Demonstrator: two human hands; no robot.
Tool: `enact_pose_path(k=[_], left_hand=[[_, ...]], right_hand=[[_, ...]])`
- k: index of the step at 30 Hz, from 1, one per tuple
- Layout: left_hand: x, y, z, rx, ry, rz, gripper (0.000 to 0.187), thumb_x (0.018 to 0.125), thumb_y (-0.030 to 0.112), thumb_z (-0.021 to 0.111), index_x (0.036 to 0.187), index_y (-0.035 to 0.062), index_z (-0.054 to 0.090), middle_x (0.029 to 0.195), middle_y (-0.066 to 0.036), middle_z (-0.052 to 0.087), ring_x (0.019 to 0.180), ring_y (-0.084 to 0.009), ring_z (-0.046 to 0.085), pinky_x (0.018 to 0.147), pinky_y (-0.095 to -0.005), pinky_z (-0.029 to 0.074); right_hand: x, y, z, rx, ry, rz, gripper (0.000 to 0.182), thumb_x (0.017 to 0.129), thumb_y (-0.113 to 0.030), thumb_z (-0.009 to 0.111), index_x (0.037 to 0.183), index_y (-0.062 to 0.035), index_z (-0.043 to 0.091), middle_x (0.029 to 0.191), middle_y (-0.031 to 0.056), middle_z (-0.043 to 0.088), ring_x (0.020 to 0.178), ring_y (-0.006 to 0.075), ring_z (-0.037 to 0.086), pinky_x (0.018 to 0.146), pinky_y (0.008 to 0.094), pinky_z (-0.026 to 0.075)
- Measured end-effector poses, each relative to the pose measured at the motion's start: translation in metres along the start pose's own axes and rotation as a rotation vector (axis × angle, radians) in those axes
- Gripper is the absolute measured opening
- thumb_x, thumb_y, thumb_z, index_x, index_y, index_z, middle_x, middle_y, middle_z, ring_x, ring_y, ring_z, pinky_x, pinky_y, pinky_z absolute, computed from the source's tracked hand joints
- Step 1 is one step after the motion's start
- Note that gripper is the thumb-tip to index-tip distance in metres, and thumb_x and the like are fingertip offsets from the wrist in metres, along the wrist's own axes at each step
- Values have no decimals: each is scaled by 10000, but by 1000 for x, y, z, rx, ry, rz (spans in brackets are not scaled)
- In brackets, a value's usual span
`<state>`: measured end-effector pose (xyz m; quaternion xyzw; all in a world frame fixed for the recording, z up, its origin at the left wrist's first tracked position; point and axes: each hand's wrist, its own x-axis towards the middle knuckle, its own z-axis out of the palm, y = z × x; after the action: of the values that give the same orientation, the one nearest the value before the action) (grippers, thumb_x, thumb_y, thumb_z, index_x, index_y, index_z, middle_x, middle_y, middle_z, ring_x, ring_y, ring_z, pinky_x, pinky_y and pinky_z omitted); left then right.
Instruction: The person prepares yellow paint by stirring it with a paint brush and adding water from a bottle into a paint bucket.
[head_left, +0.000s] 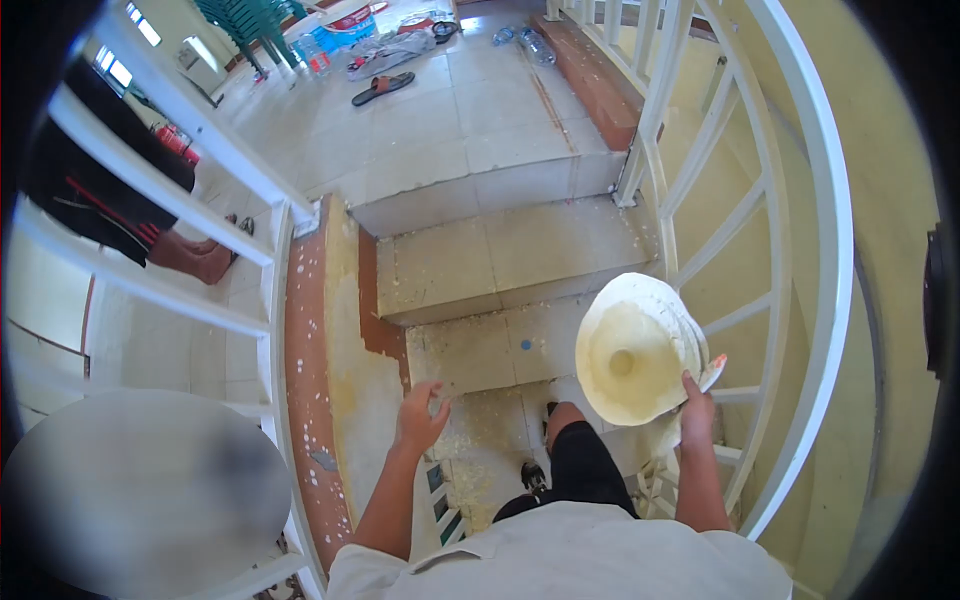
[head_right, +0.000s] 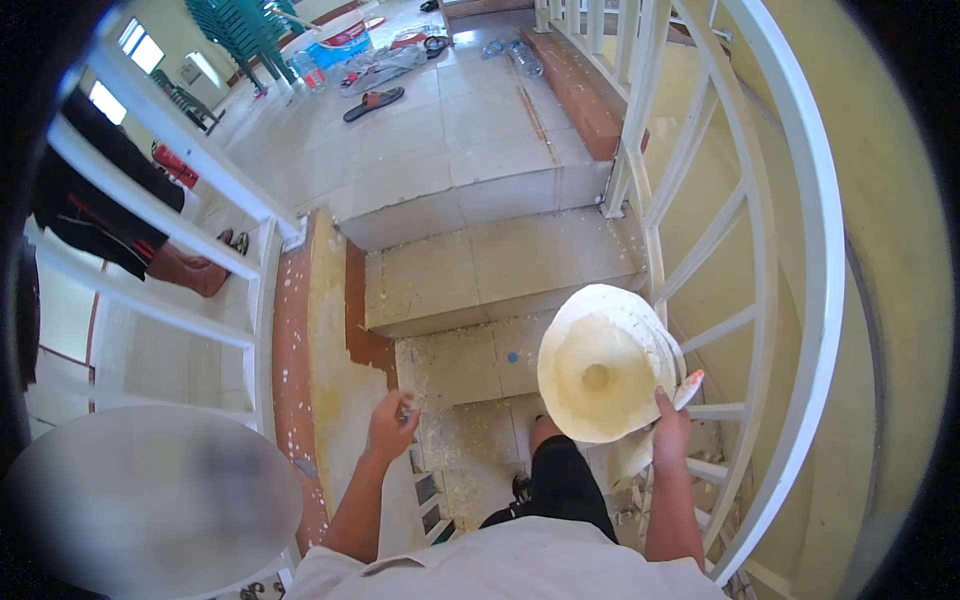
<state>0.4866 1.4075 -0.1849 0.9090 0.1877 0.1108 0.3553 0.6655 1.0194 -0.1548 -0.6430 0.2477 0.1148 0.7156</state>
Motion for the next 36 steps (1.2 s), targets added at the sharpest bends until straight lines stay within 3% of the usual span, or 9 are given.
enact_pose_path(k=[5,6,7,17,18,21,25,34,36], left_hand=[[-145,-136,27,185,-671,-947,512,735,415,604,1115,78,537,1073,-195,575,1006,-324,554,855,-398,432],[-201,-147,21,361,-667,-874,578,744,482,586,1160,84,536,1153,-207,536,1112,-319,490,947,-391,371],[-229,-158,6,349,-1212,-781,642,758,558,532,1169,64,537,1205,-210,500,1164,-320,446,994,-388,323],[-151,-151,-79,19,-570,-198,433,857,360,440,1160,65,531,1252,-179,472,1142,-321,452,982,-437,326],[-75,-141,-74,367,-1095,-527,429,861,351,408,1149,61,538,1260,-181,462,1139,-321,458,974,-432,340],[126,-40,-133,47,-562,-800,477,840,425,444,1006,1,582,990,-203,595,977,-347,547,872,-426,406],[298,21,-189,-408,-71,-560,292,791,175,608,1031,16,562,958,-119,618,834,-216,601,749,-310,468],[404,4,-250,594,-574,-466,498,794,311,575,1190,22,488,1137,-195,547,1089,-351,493,964,-414,354],[356,-10,-268,323,-758,-606,399,782,281,579,1147,122,572,1157,-140,556,1124,-334,470,986,-412,338]], right_hand=[[10,-94,68,-25,33,-19,413,813,-195,614,1082,101,514,1000,132,591,858,187,572,775,294,441],[14,-108,81,-22,11,20,410,811,-195,618,1079,99,520,999,133,593,852,186,576,765,291,446],[25,-115,88,2,-31,28,400,810,-194,620,1075,91,529,983,132,600,839,182,582,746,286,453],[63,-231,252,-289,-28,58,495,791,-277,635,1088,98,507,995,133,594,872,197,569,787,297,438],[61,-246,269,-277,-19,69,495,791,-277,635,1088,98,507,995,133,594,872,197,569,787,297,438],[34,-303,311,-182,17,57,409,793,-270,640,1003,71,553,829,72,607,670,115,548,577,240,413],[27,-368,334,-53,24,10,475,823,-263,602,1120,93,497,1025,124,582,884,186,562,784,302,435],[118,-486,397,-117,113,10,500,829,-262,598,1170,81,470,1083,146,560,966,204,541,853,310,410],[145,-521,422,-194,130,-66,497,823,-250,609,1170,77,470,1084,144,561,966,196,543,846,308,415]])
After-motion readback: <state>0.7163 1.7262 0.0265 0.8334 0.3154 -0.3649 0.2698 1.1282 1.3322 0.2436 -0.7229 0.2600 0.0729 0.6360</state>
